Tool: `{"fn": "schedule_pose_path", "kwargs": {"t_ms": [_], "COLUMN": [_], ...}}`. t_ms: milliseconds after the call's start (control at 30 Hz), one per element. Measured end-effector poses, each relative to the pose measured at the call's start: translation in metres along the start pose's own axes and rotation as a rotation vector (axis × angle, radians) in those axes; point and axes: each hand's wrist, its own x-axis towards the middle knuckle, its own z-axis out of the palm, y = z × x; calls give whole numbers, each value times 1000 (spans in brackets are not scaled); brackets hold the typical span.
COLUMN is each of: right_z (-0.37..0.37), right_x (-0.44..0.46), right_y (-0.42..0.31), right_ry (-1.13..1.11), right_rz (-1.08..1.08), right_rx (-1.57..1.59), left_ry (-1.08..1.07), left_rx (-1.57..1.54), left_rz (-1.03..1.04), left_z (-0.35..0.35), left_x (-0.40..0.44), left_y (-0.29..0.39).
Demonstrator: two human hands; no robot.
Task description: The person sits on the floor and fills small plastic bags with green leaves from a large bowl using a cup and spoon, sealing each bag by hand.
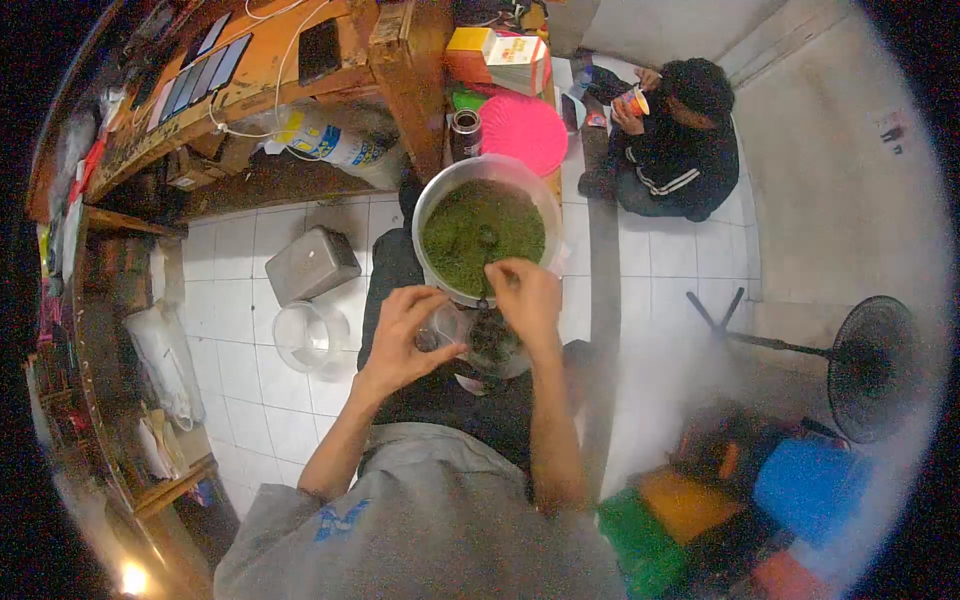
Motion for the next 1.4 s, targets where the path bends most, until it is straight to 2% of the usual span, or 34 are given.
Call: {"fn": "schedule_pose_path", "kwargs": {"t_ms": [33,67,100,167,200,267,333,400,467,533,567,667,700,767,867,900,1000,1033,1067,1133,1200,1267,1333,1400], "right_z": [15,26,34,47,44,31,31,39,49,57,60,40,29,12,15,19,14,14,19,25,29,32,21,3], "right_x": [17,30,38,49,52,54,47,37,35,42,53,82,89,92,86,77,60,68,75,82,71,51,54,65], "right_y": [15,28,38,45,50,40,20,10,16,25,38,53,52,47,63,70,43,53,61,66,60,38,45,31], "right_ry": [-42,-81,-77,-77,-84,68,-10,-142,-200,-218,-91,33,33,193,66,-82,-185,-85,-86,52,-20,-303,-270,-192], "right_rz": [27,53,48,76,67,-74,-43,-106,-133,-103,-171,-157,-164,-244,-192,-196,-126,-103,-100,-259,-296,-287,-270,-90], "right_rx": [-337,-674,-675,-883,-885,-681,-659,-477,-551,-849,-923,-990,-990,-905,-1064,-1087,-942,-896,-892,-848,-803,-991,-1035,-1124], "left_ry": [32,34,42,58,106,160,159,152,135,141,147,177,183,172,181,187,184,178,168,149,148,159,180,192], "left_rx": [13,13,17,23,30,34,-4,-31,-78,-64,-45,-35,-33,-48,-73,-73,-101,-83,-65,-95,-125,-92,-81,-75], "left_rz": [-83,-76,-107,-145,-160,-188,-293,-299,-280,-253,-220,-229,-230,-296,-301,-302,-304,-295,-278,-291,-304,-306,-319,-333], "left_z": [-3,-5,-7,-15,-19,-26,-27,-24,-21,-18,-18,-22,-25,-28,-21,-20,-18,-17,-17,-16,-19,-23,-26,-25], "left_x": [-1,-2,-6,-15,-21,-27,-31,-28,-25,-25,-24,-30,-30,-36,-35,-32,-32,-31,-29,-28,-23,-28,-33,-37], "left_y": [-1,-4,-8,-17,-22,-30,-33,-31,-27,-27,-28,-31,-34,-36,-38,-37,-33,-35,-34,-28,-28,-31,-39,-39]}}
